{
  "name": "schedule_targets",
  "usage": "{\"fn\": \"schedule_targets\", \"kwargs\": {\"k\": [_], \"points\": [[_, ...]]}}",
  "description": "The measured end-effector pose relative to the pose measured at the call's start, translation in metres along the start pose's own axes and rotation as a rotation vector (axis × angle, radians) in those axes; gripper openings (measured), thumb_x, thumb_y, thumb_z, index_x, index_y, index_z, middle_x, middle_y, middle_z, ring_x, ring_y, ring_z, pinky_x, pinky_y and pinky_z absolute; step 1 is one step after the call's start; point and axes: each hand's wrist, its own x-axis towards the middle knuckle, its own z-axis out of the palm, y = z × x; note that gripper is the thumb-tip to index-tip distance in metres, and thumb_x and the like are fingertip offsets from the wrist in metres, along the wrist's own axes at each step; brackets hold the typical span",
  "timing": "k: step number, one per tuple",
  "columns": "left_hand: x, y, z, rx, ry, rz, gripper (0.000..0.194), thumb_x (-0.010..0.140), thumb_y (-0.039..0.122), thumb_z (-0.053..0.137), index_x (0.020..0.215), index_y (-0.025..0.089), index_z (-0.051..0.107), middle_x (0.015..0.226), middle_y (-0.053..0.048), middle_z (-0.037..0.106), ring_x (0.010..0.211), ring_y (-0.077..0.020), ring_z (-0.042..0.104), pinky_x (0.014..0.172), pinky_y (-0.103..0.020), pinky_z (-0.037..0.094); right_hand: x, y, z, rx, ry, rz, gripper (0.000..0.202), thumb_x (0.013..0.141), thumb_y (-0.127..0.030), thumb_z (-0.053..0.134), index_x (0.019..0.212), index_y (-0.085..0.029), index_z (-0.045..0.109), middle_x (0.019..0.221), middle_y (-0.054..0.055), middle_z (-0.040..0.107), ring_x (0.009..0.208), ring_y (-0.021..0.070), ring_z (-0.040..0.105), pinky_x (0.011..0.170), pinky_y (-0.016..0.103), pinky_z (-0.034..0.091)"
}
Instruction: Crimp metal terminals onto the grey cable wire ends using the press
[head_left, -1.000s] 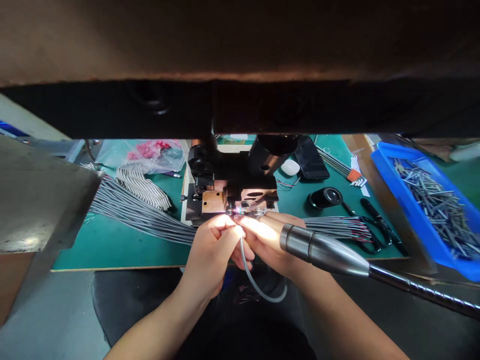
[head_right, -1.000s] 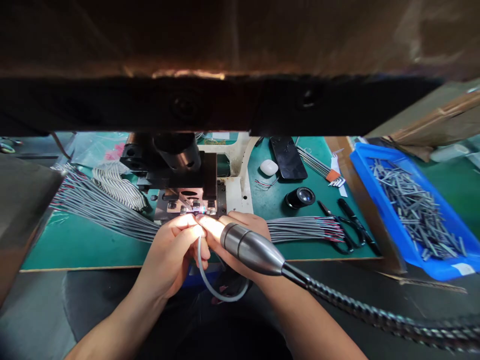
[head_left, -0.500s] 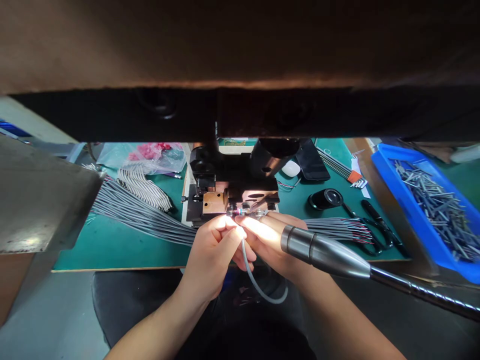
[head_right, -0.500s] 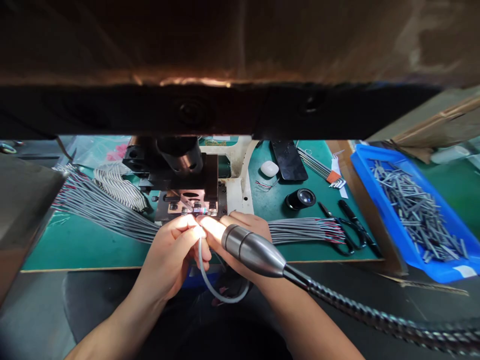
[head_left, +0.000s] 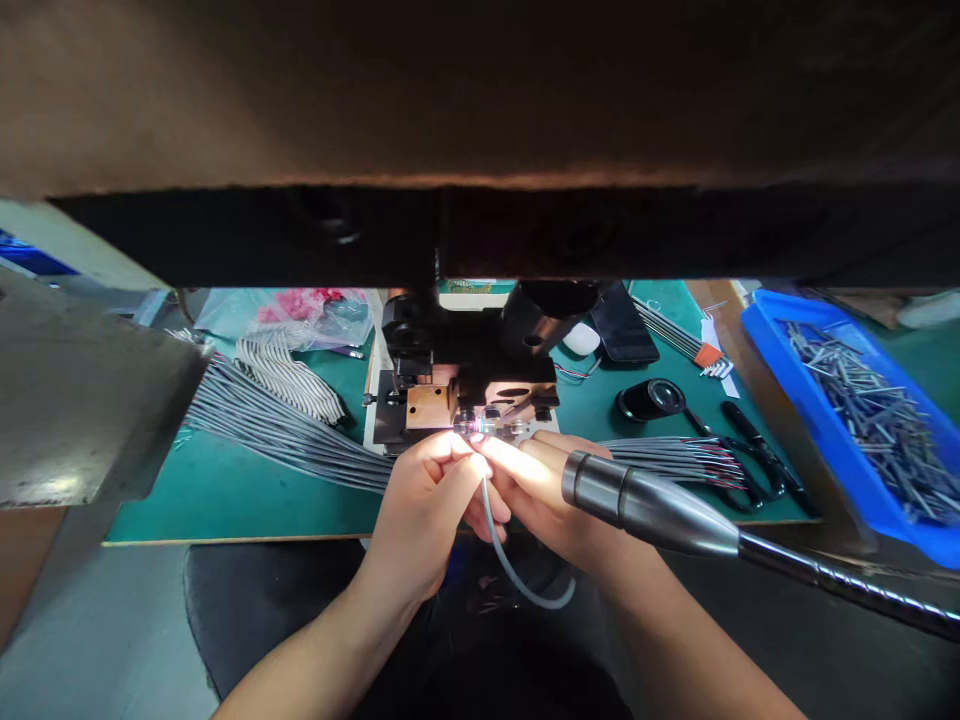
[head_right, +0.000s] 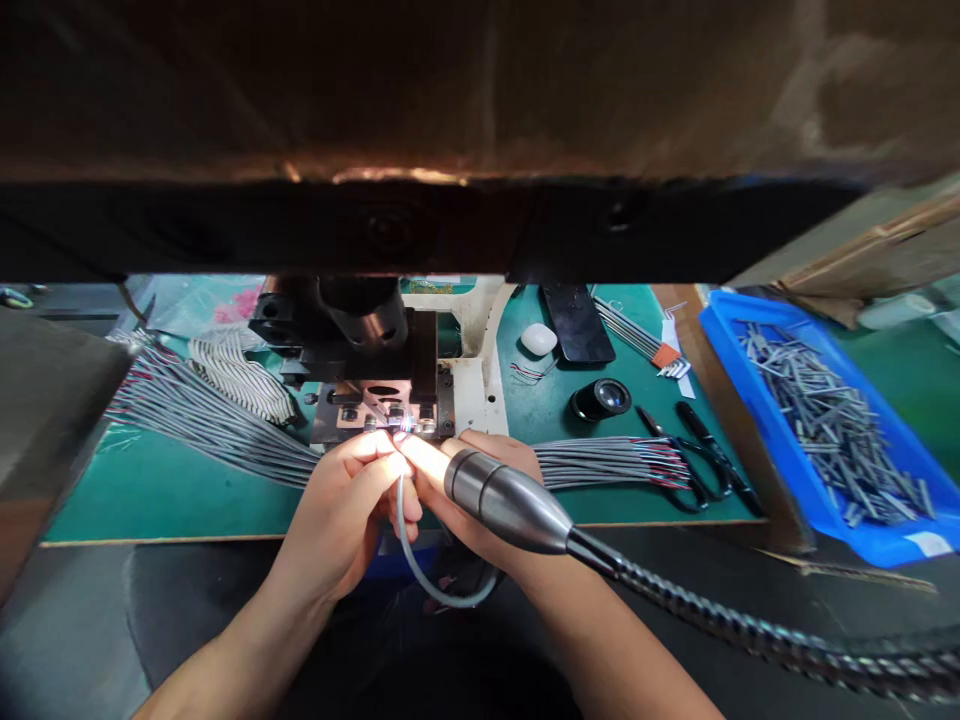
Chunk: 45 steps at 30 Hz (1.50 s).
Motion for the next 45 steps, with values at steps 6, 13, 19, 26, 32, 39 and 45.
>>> {"fn": "schedule_targets", "kwargs": {"k": [6,13,19,26,32,39,45], "points": [[0.000,0.001,0.000,0.022,-0.011,0.012,0.014,0.084,0.017,0.053,0.073,0.017,0.060,0.057,0.001,0.068,0.044,-0.0106,0.060,0.047,-0.020,0.050,-0.008,0.001,0.001,-0.061,-0.050,-0.012,0.038,0.101,-0.026,0.054,0.139,-0.026,0.057,0.072,-0.003,0.061,0.067,0.0168,0.056,0.064,0.033,0.038],[0.003,0.000,0.000,0.013,-0.011,0.006,0.013,0.084,0.017,0.053,0.072,0.017,0.060,0.055,0.002,0.067,0.043,-0.0102,0.060,0.046,-0.019,0.049,-0.009,0.003,0.004,-0.018,-0.029,-0.006,0.041,0.100,-0.026,0.057,0.141,-0.028,0.055,0.072,-0.003,0.061,0.065,0.0159,0.055,0.063,0.032,0.040],[0.002,-0.002,-0.002,0.034,-0.018,0.023,0.014,0.086,0.019,0.054,0.073,0.017,0.061,0.058,0.000,0.068,0.045,-0.0109,0.059,0.047,-0.021,0.050,-0.008,0.000,0.003,-0.054,-0.051,-0.032,0.045,0.100,-0.023,0.054,0.145,-0.024,0.049,0.071,-0.004,0.065,0.063,0.0161,0.055,0.062,0.034,0.037],[0.000,-0.004,-0.004,0.060,-0.019,0.050,0.017,0.088,0.018,0.051,0.073,0.017,0.060,0.061,-0.001,0.069,0.045,-0.0114,0.059,0.049,-0.022,0.050,-0.007,-0.001,0.002,-0.073,-0.038,-0.052,0.044,0.099,-0.023,0.055,0.143,-0.023,0.051,0.070,-0.004,0.066,0.062,0.0171,0.056,0.060,0.035,0.039],[-0.007,-0.005,-0.007,0.208,-0.041,0.144,0.022,0.092,0.022,0.053,0.071,0.020,0.052,0.059,0.002,0.067,0.051,-0.0127,0.062,0.054,-0.023,0.049,-0.015,-0.008,0.002,0.117,0.092,0.018,0.036,0.095,-0.017,0.056,0.129,-0.024,0.057,0.082,0.000,0.069,0.072,0.0173,0.066,0.069,0.032,0.051],[-0.050,-0.019,-0.058,0.916,0.034,0.252,0.021,0.090,0.033,0.059,0.074,0.020,0.057,0.070,-0.001,0.070,0.065,-0.0160,0.064,0.064,-0.027,0.045,-0.050,-0.030,0.017,0.341,-0.113,-0.043,0.014,0.088,-0.013,0.052,0.093,-0.023,0.060,0.072,-0.002,0.066,0.059,0.0147,0.059,0.055,0.029,0.042],[-0.054,0.016,-0.115,1.238,0.271,0.094,0.038,0.093,0.054,0.056,0.073,0.021,0.059,0.060,0.003,0.062,0.056,-0.0148,0.057,0.054,-0.026,0.033,-0.079,-0.039,0.056,0.125,-0.271,-0.222,0.031,0.087,-0.011,0.054,0.115,-0.017,0.066,0.091,0.007,0.074,0.080,0.0233,0.071,0.067,0.034,0.053]]}}
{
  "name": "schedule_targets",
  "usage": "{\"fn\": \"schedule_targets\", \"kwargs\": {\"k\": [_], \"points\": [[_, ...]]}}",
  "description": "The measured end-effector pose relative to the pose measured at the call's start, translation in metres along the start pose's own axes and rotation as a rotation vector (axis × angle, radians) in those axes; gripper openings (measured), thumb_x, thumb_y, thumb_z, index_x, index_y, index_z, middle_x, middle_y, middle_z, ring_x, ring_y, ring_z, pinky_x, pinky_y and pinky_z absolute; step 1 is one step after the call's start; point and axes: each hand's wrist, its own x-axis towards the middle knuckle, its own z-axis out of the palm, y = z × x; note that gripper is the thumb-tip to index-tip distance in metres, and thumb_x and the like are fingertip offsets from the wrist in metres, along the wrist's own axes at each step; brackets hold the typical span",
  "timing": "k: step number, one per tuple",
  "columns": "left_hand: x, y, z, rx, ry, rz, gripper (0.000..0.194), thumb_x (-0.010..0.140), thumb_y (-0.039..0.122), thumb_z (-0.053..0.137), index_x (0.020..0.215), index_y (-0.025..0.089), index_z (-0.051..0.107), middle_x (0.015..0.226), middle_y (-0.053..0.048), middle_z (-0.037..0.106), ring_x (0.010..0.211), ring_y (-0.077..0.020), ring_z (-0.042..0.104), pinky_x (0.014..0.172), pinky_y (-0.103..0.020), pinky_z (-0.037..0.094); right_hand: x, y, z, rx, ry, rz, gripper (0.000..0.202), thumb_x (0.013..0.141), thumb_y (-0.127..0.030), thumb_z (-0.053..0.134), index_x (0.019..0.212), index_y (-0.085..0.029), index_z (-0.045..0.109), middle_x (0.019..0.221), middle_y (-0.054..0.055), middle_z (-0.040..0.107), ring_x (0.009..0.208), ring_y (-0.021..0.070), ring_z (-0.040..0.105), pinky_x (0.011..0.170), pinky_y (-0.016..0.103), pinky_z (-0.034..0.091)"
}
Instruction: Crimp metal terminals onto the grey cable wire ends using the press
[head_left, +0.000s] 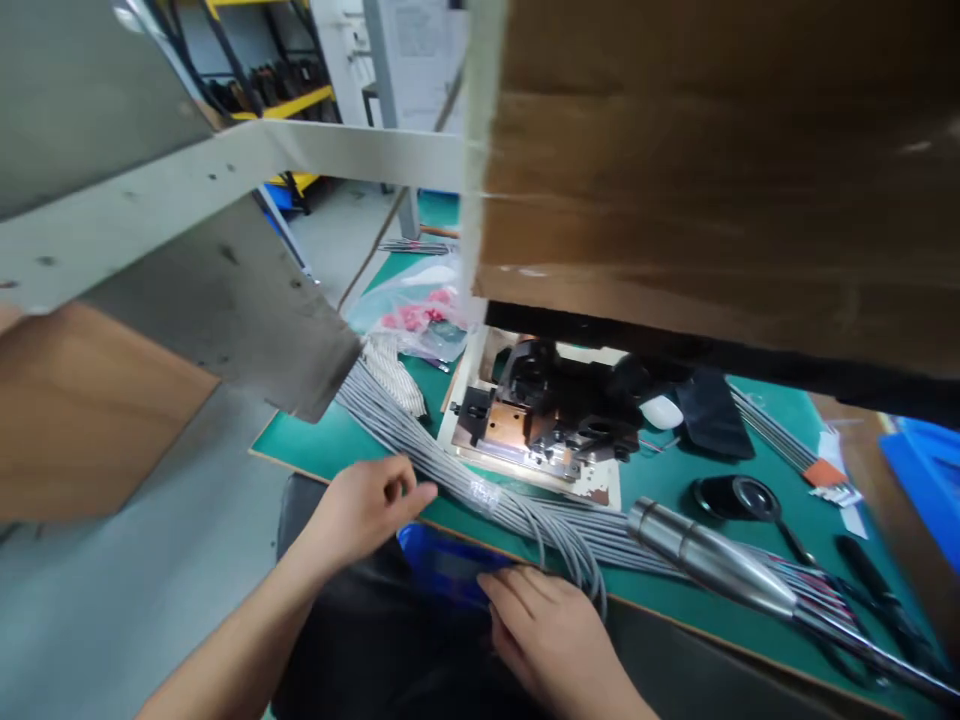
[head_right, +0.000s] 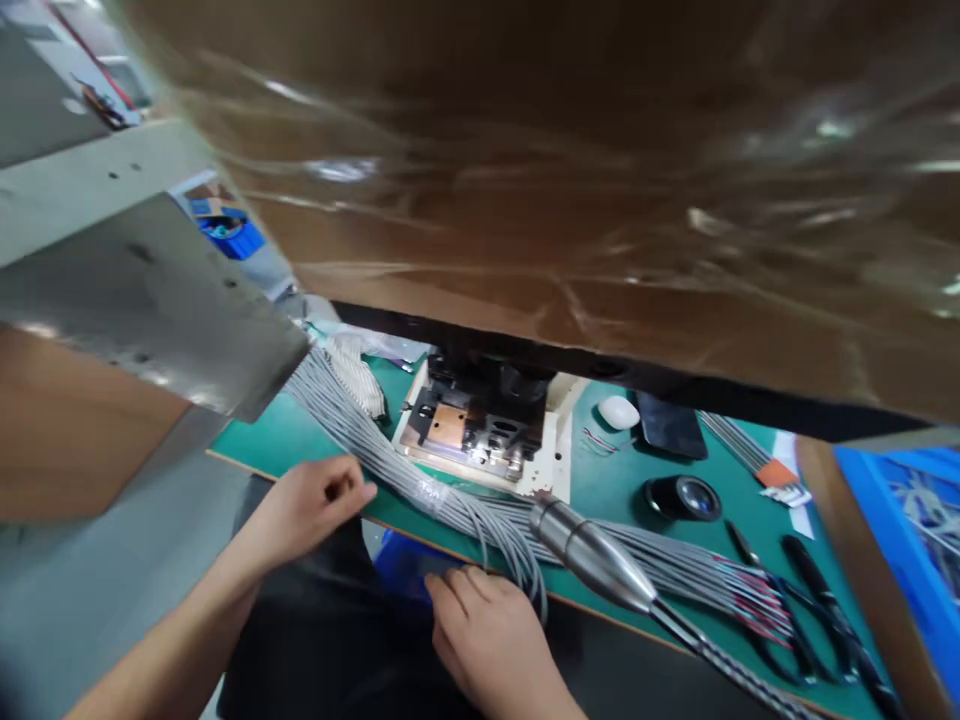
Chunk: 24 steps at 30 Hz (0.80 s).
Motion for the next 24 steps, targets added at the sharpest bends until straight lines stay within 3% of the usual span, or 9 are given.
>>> {"fn": "schedule_targets", "kwargs": {"k": [4,6,8,12,18,24], "points": [[0.062,0.017,-0.027,0.250,0.329,0.140,0.032,0.102,0.041,0.043,0.102,0.021,0.067,0.069,-0.001,0.067,0.066,-0.0182,0.064,0.059,-0.027,0.036,-0.002,-0.013,0.020,0.086,-0.029,-0.021,0.036,0.081,-0.008,0.052,0.111,-0.019,0.067,0.091,0.006,0.076,0.079,0.0230,0.073,0.067,0.033,0.057],[0.106,0.030,-0.037,0.348,0.369,0.143,0.032,0.103,0.029,0.039,0.113,0.019,0.067,0.086,-0.008,0.074,0.082,-0.0215,0.069,0.067,-0.029,0.042,-0.002,-0.020,0.026,0.140,0.000,-0.068,0.037,0.079,-0.007,0.051,0.109,-0.020,0.067,0.088,0.004,0.077,0.076,0.0217,0.073,0.066,0.031,0.058],[0.149,0.041,-0.044,0.363,0.356,0.140,0.027,0.099,0.023,0.045,0.108,0.017,0.071,0.096,-0.011,0.075,0.092,-0.0239,0.070,0.073,-0.030,0.046,-0.002,-0.025,0.029,0.180,0.046,-0.104,0.038,0.078,-0.006,0.051,0.108,-0.021,0.067,0.087,0.003,0.078,0.073,0.0205,0.073,0.064,0.029,0.058],[0.210,0.049,-0.046,0.386,0.316,0.163,0.023,0.100,0.024,0.051,0.106,0.013,0.070,0.108,-0.012,0.073,0.102,-0.0236,0.069,0.087,-0.037,0.052,-0.007,-0.028,0.032,0.221,0.112,-0.138,0.037,0.077,-0.005,0.050,0.106,-0.021,0.067,0.081,0.002,0.077,0.065,0.0179,0.072,0.058,0.025,0.055],[0.236,0.043,-0.036,0.418,0.253,0.185,0.028,0.096,0.037,0.063,0.106,0.012,0.069,0.112,-0.010,0.071,0.109,-0.0239,0.066,0.098,-0.048,0.051,-0.010,-0.024,0.029,0.242,0.121,-0.109,0.035,0.081,-0.006,0.047,0.105,-0.021,0.067,0.080,0.001,0.077,0.062,0.0173,0.071,0.055,0.026,0.054],[0.227,0.042,-0.039,0.355,0.277,0.235,0.023,0.095,0.020,0.056,0.100,0.004,0.072,0.103,-0.019,0.073,0.108,-0.0290,0.067,0.096,-0.044,0.048,0.009,-0.029,0.020,0.272,0.093,-0.137,0.036,0.081,-0.005,0.047,0.106,-0.021,0.067,0.081,0.001,0.077,0.063,0.0177,0.072,0.055,0.027,0.055]]}}
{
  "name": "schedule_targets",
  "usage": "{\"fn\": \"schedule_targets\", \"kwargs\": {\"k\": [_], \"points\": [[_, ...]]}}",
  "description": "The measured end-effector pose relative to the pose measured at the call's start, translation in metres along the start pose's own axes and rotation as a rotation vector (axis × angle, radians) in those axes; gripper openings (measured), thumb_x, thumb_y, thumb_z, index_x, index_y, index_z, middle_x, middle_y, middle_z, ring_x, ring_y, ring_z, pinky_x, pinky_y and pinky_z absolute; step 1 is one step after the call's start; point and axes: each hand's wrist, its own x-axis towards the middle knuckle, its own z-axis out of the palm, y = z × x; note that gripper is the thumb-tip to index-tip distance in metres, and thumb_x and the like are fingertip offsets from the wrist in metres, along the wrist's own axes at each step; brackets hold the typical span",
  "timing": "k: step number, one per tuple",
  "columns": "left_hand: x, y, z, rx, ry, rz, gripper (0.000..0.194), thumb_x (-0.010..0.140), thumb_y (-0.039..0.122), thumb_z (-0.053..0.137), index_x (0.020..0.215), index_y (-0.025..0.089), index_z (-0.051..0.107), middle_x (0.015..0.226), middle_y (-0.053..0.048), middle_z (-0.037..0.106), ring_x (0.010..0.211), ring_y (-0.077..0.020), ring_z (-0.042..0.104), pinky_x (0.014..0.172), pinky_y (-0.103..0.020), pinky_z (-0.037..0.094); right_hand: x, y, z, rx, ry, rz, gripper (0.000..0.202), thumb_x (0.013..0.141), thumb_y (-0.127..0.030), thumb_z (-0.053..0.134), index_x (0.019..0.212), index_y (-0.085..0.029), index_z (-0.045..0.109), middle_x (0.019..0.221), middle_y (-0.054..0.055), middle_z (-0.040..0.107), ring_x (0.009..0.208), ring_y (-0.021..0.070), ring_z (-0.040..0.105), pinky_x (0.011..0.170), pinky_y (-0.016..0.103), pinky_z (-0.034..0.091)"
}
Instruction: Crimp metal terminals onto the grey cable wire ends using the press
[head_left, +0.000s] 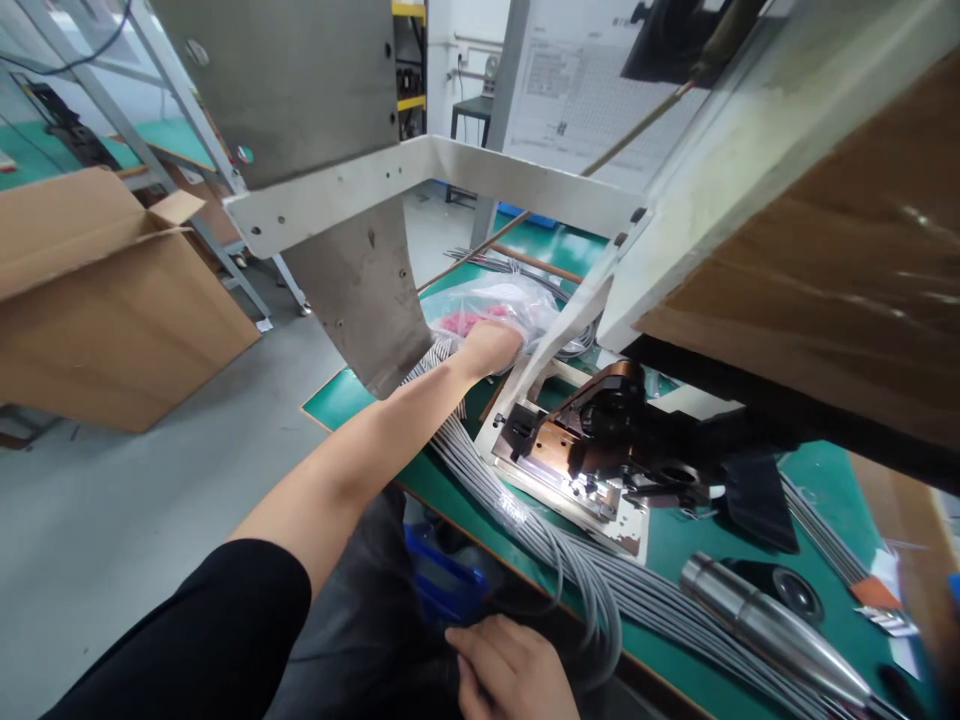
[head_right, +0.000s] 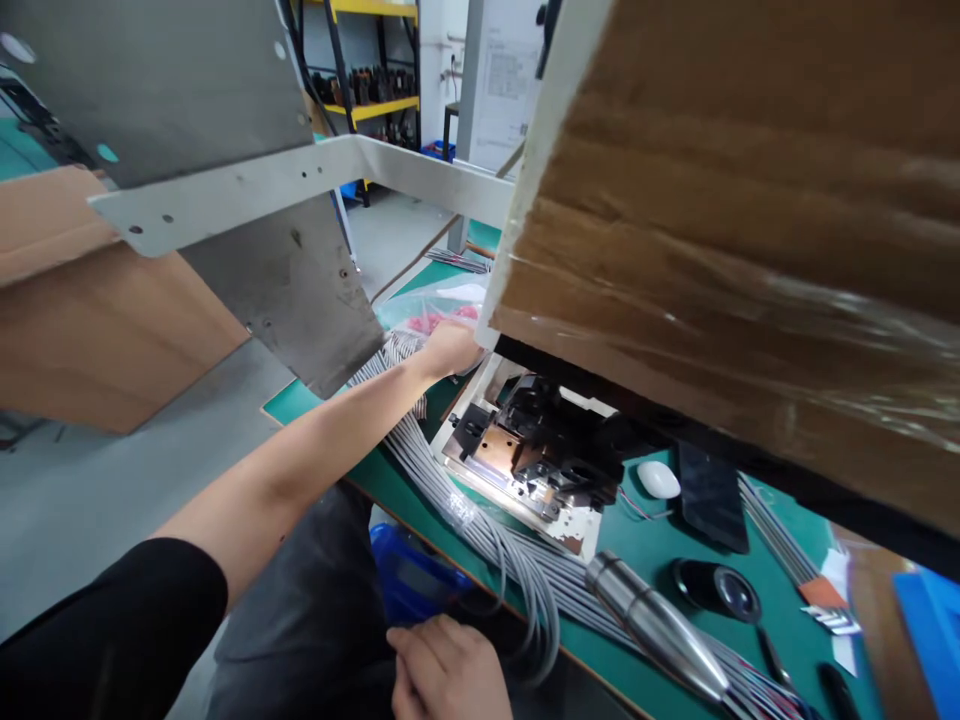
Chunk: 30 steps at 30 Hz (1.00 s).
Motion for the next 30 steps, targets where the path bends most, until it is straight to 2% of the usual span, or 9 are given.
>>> {"fn": "schedule_targets", "kwargs": {"k": [4,6,9,12,15,17,20,26,30], "points": [[-0.027,0.004,-0.015,-0.081,0.088,-0.052,0.026,0.093,0.015,0.050,0.102,0.006,0.072,0.104,-0.021,0.073,0.105,-0.0298,0.067,0.091,-0.039,0.047,0.015,-0.001,-0.012,0.026,0.025,-0.043,0.037,0.080,-0.004,0.049,0.108,-0.020,0.066,0.080,0.002,0.076,0.063,0.0179,0.070,0.055,0.028,0.055],[-0.053,0.005,-0.022,-0.135,0.139,-0.105,0.028,0.095,0.018,0.046,0.107,0.008,0.070,0.103,-0.019,0.072,0.100,-0.0283,0.068,0.086,-0.038,0.048,0.022,0.000,-0.024,0.047,0.056,-0.042,0.037,0.081,-0.004,0.050,0.110,-0.019,0.066,0.082,0.003,0.076,0.064,0.0177,0.069,0.057,0.028,0.056],[-0.107,0.008,-0.026,-0.264,0.156,-0.143,0.030,0.099,0.024,0.040,0.108,0.013,0.067,0.091,-0.011,0.071,0.085,-0.0213,0.066,0.073,-0.031,0.047,0.032,0.002,-0.043,0.118,0.144,0.065,0.032,0.086,-0.007,0.052,0.110,-0.022,0.067,0.084,0.004,0.074,0.071,0.0173,0.070,0.064,0.028,0.058],[-0.159,0.018,-0.023,-0.527,0.008,-0.071,0.031,0.100,0.034,0.040,0.099,0.016,0.066,0.065,0.001,0.056,0.055,-0.0117,0.050,0.053,-0.023,0.038,0.042,0.007,-0.057,0.168,0.289,0.281,0.021,0.092,-0.013,0.055,0.104,-0.025,0.068,0.087,0.003,0.073,0.076,0.0167,0.069,0.069,0.028,0.057],[-0.193,0.036,-0.020,-1.236,-0.313,-0.069,0.028,0.098,0.043,0.053,0.094,0.017,0.061,0.056,0.009,0.033,0.046,-0.0072,0.026,0.046,-0.021,0.022,0.053,0.014,-0.062,0.189,0.430,0.425,0.019,0.093,-0.019,0.061,0.110,-0.025,0.066,0.094,0.003,0.071,0.070,0.0154,0.066,0.068,0.029,0.057],[-0.203,0.049,-0.018,-1.496,-0.481,-0.073,0.026,0.095,0.043,0.061,0.090,0.017,0.060,0.056,0.009,0.031,0.047,-0.0063,0.022,0.047,-0.021,0.017,0.060,0.018,-0.063,0.193,0.496,0.409,0.022,0.092,-0.019,0.065,0.113,-0.025,0.065,0.099,0.005,0.070,0.071,0.0155,0.065,0.068,0.031,0.057],[-0.205,0.064,-0.015,-1.587,-0.573,-0.080,0.026,0.093,0.042,0.064,0.089,0.016,0.062,0.057,0.009,0.034,0.049,-0.0065,0.023,0.048,-0.022,0.017,0.069,0.021,-0.067,0.107,0.515,0.320,0.019,0.092,-0.018,0.066,0.109,-0.025,0.067,0.092,0.003,0.071,0.075,0.0172,0.066,0.070,0.032,0.055],[-0.205,0.067,-0.004,-1.539,-0.579,-0.102,0.031,0.093,0.046,0.063,0.087,0.016,0.061,0.056,0.008,0.037,0.049,-0.0072,0.028,0.047,-0.021,0.021,0.071,0.023,-0.076,-0.048,0.475,0.198,0.020,0.091,-0.013,0.066,0.105,-0.026,0.069,0.081,-0.001,0.071,0.075,0.0161,0.067,0.070,0.031,0.053],[-0.209,0.066,-0.003,-1.357,-0.488,-0.006,0.029,0.094,0.045,0.059,0.096,0.017,0.065,0.068,0.003,0.053,0.058,-0.0102,0.044,0.055,-0.022,0.034,0.068,0.025,-0.076,-0.036,0.515,0.280,0.006,0.088,-0.018,0.068,0.090,-0.024,0.066,0.079,0.001,0.069,0.072,0.0175,0.066,0.067,0.032,0.053]]}}
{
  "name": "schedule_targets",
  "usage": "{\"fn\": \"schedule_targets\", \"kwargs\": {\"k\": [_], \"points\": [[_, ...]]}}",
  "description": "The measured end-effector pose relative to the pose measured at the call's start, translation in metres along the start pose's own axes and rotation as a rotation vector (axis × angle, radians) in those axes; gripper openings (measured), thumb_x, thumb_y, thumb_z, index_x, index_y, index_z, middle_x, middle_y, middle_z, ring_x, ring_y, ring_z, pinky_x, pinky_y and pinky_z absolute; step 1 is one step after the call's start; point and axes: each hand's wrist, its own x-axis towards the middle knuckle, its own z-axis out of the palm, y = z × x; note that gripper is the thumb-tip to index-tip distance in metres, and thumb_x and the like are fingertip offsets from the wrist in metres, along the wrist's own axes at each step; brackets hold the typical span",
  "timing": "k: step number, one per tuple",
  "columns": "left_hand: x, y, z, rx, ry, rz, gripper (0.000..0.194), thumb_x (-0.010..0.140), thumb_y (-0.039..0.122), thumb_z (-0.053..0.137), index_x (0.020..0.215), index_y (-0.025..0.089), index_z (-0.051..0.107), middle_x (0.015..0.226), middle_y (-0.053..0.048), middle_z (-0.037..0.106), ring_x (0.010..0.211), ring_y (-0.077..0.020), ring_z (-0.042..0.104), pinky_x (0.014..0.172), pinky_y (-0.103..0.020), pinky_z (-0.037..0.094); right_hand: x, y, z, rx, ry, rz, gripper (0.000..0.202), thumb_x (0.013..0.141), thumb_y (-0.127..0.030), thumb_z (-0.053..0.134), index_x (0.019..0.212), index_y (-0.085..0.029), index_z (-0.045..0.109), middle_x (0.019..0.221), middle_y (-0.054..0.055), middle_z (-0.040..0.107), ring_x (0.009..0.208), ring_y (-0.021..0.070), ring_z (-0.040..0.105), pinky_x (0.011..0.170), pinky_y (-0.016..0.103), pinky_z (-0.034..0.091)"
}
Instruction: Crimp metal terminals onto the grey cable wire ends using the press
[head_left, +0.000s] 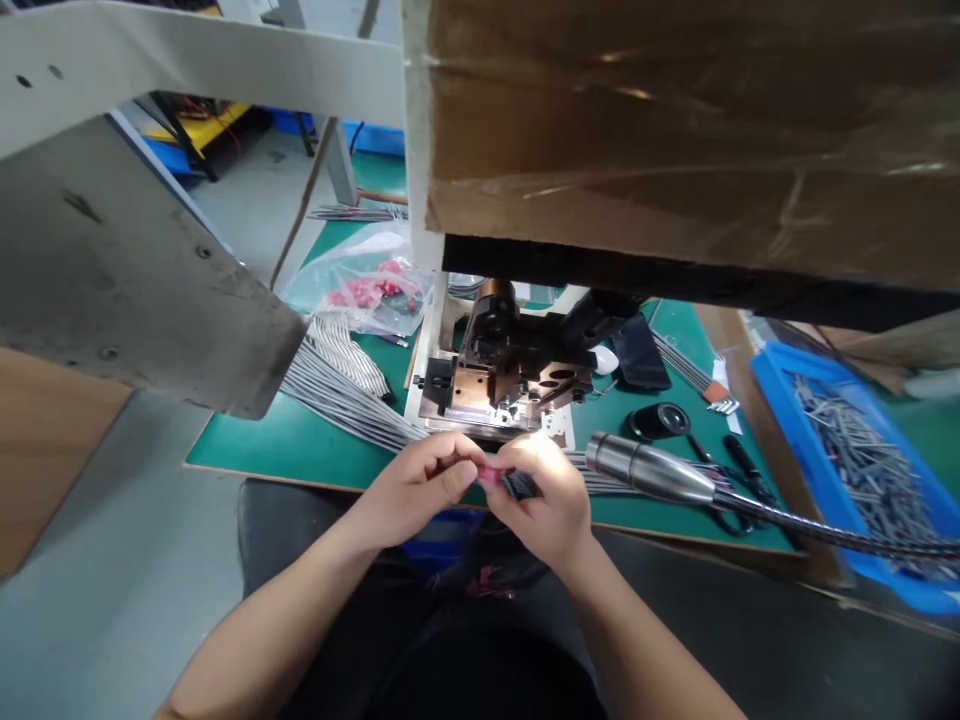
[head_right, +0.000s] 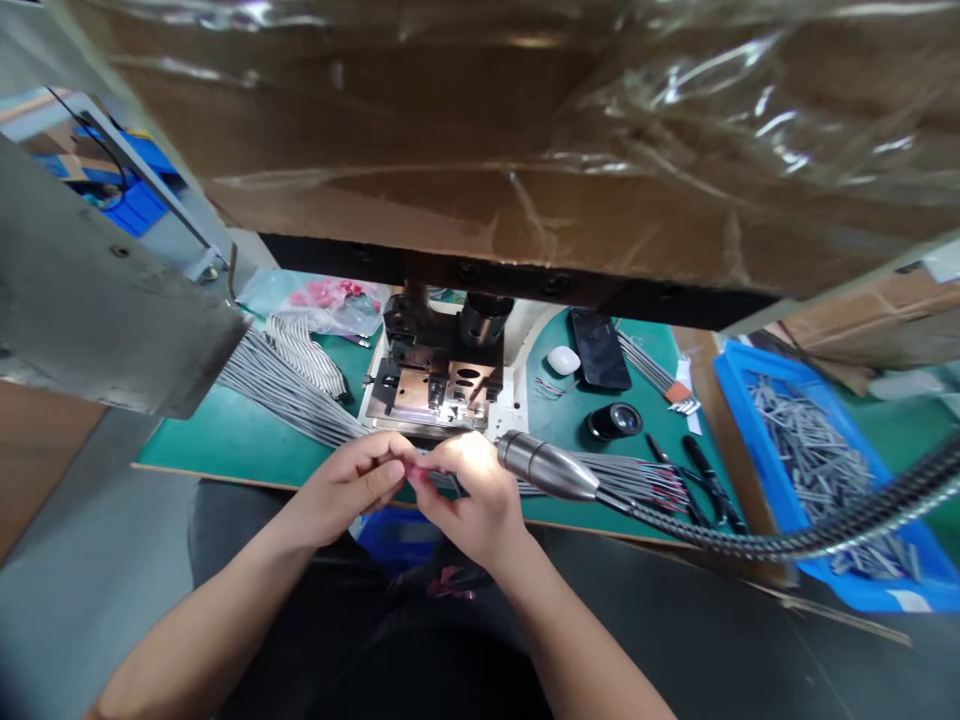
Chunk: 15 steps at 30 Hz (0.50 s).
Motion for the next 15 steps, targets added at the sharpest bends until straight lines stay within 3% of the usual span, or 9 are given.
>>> {"fn": "schedule_targets", "kwargs": {"k": [4,6,9,15], "points": [[-0.003,-0.002,0.006,0.337,0.126,0.079,0.020,0.096,0.038,0.056,0.096,0.020,0.065,0.083,0.000,0.064,0.070,-0.0140,0.055,0.063,-0.025,0.040,-0.004,0.002,0.001,-0.084,0.038,0.046,0.007,0.087,-0.020,0.066,0.093,-0.023,0.066,0.085,0.003,0.070,0.079,0.0202,0.067,0.071,0.034,0.055],[-0.003,-0.005,0.009,0.535,0.202,0.141,0.019,0.098,0.035,0.053,0.095,0.020,0.065,0.080,0.000,0.065,0.070,-0.0151,0.056,0.066,-0.026,0.041,-0.006,0.002,0.001,-0.196,0.027,-0.014,0.019,0.087,-0.015,0.065,0.104,-0.022,0.068,0.092,0.005,0.072,0.085,0.0213,0.068,0.076,0.035,0.055],[-0.003,-0.011,0.012,0.791,0.226,0.251,0.021,0.100,0.034,0.049,0.094,0.020,0.065,0.081,-0.002,0.065,0.075,-0.0178,0.059,0.070,-0.028,0.041,-0.008,0.001,-0.003,-0.339,-0.054,-0.137,0.027,0.089,-0.008,0.063,0.111,-0.022,0.070,0.094,0.005,0.073,0.084,0.0197,0.067,0.076,0.033,0.052],[-0.003,-0.015,0.012,0.908,0.275,0.294,0.022,0.101,0.036,0.049,0.102,0.020,0.065,0.088,-0.005,0.069,0.080,-0.0196,0.063,0.073,-0.029,0.044,-0.005,0.001,-0.006,-0.354,-0.113,-0.116,0.019,0.094,-0.011,0.061,0.110,-0.018,0.069,0.094,0.005,0.074,0.085,0.0196,0.066,0.078,0.033,0.052]]}}
